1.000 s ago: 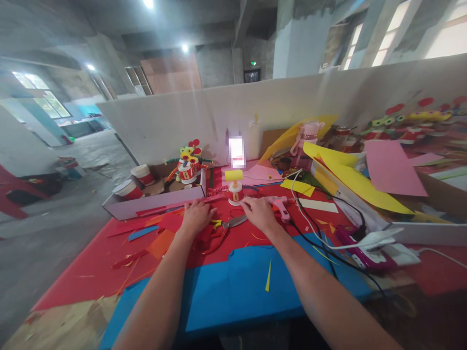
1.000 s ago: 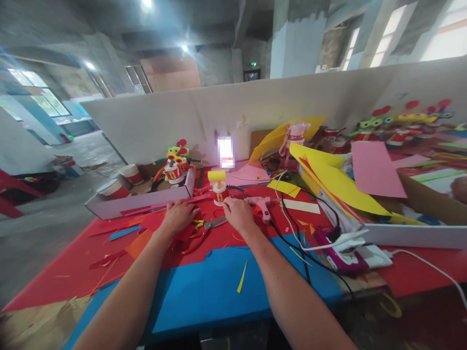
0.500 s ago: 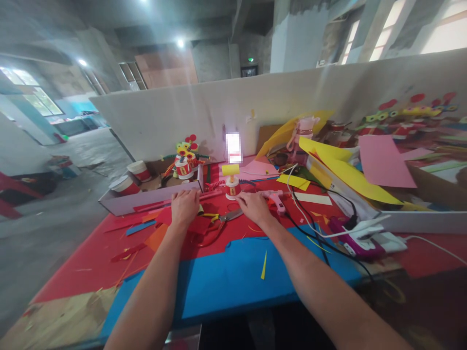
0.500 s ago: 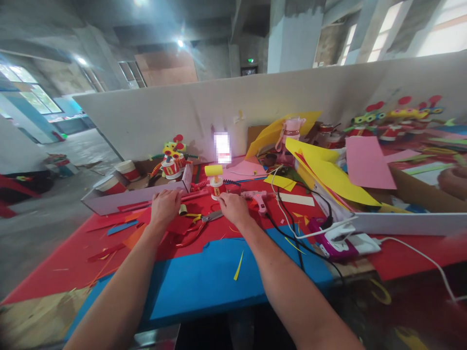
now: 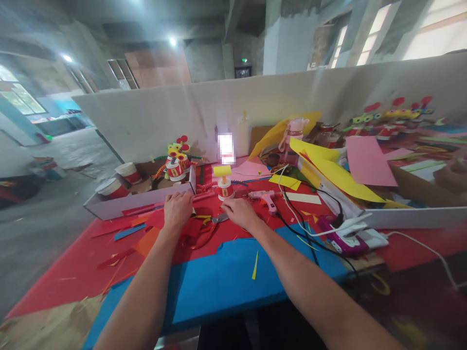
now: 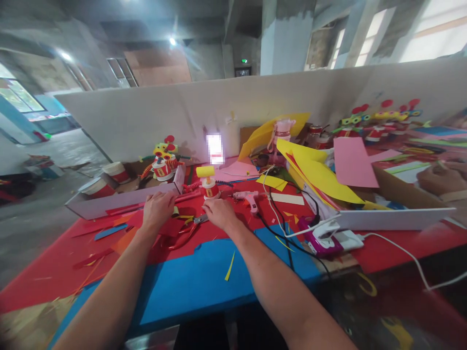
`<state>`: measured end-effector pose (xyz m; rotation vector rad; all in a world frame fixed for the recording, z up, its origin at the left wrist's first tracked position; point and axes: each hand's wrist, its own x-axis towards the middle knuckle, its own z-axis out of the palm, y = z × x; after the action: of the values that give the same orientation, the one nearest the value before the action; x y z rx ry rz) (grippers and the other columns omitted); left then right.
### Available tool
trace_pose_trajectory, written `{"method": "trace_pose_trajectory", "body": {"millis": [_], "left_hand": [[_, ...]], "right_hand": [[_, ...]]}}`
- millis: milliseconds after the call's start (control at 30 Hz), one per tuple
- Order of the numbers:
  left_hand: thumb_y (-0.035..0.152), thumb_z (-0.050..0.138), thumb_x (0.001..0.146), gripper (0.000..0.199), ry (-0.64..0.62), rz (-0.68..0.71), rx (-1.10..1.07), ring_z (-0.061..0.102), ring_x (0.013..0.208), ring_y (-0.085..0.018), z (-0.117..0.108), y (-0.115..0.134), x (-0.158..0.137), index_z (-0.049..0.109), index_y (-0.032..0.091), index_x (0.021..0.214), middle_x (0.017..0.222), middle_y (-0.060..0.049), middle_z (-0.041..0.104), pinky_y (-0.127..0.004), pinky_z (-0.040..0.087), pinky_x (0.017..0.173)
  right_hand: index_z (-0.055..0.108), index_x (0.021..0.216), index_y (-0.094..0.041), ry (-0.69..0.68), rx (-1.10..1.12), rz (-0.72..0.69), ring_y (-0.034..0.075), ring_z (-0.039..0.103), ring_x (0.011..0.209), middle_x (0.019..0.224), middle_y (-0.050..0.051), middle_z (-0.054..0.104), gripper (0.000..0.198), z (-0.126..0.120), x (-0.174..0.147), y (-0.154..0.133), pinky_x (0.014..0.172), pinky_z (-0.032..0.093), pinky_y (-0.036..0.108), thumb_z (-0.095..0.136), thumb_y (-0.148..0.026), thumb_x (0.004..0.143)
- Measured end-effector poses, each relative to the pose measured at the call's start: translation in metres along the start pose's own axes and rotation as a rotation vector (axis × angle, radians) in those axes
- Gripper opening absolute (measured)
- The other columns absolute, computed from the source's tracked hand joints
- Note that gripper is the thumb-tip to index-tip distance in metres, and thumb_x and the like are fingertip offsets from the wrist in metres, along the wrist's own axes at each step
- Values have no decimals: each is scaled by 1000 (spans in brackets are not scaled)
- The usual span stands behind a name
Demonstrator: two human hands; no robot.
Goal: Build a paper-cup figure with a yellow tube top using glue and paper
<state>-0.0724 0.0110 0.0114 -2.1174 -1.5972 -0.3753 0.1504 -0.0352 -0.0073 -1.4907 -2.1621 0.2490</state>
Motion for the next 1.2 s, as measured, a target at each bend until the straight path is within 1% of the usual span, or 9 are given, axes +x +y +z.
{"method": "trace_pose_trajectory", "body": {"millis": [133,233,400,667,833,933,1033,1133,1200], "left_hand": [[35,39,92,34,-27,-12,2,62,91,-28,-3,-2,0,67,19,82,82,-12,71,-40,37,80],[32,39,91,32,-74,-36,-11,63,91,-28,-9,-4,1,69,21,85,86,-10,72,-38,39,78],[40,45,86,30,-156,-203,-80,64,81,-27,-22,-14,1,71,25,83,87,-8,73,-32,39,64],[40,45,83,31,-150,-259,-114,63,79,-27,-23,-40,-1,72,24,83,84,-9,72,-32,36,62],[35,43,83,31,-156,-218,-165,63,78,-23,-23,-49,-2,70,21,76,80,-8,72,-29,36,62],[42,43,84,35,-287,-101,-312,62,73,-19,-18,-47,-2,71,22,80,76,-5,71,-27,38,63],[48,53,78,33,-411,-22,-406,61,72,-18,-9,-38,-3,71,24,91,79,-2,71,-25,40,63],[45,62,72,29,-463,10,-375,61,73,-18,-1,-27,-4,70,23,88,82,-2,71,-25,38,60],[44,64,71,26,-470,6,-381,61,71,-18,0,-23,-3,68,22,85,80,-2,70,-25,38,59]], "right_hand": [[69,96,-20,-26,-3,-18,18,67,90,97,8,74,25,-1,-1,0,72,39,25,46,-31,97],[68,95,-20,-24,-16,-30,18,67,89,97,7,74,24,-3,-2,-1,71,39,25,47,-30,97],[68,97,-21,-15,-31,-43,18,67,91,100,6,73,24,-3,-3,0,71,38,24,46,-31,97],[69,96,-21,-14,-33,-15,18,67,89,97,6,74,25,0,-2,4,70,37,24,46,-32,96],[69,96,-21,0,-33,1,18,67,85,93,6,74,28,1,-4,5,67,35,24,44,-32,97],[69,97,-21,-22,-28,9,17,67,86,94,7,74,28,2,-4,5,68,36,24,44,-31,97],[69,97,-21,-30,-25,2,18,67,87,94,6,74,27,2,-4,4,69,37,24,44,-32,97],[69,97,-21,-35,-33,2,18,67,88,95,6,74,27,3,-4,4,69,37,25,45,-33,97],[69,98,-21,-43,-32,7,18,67,88,96,7,74,28,2,-4,4,69,37,25,45,-34,97]]}}
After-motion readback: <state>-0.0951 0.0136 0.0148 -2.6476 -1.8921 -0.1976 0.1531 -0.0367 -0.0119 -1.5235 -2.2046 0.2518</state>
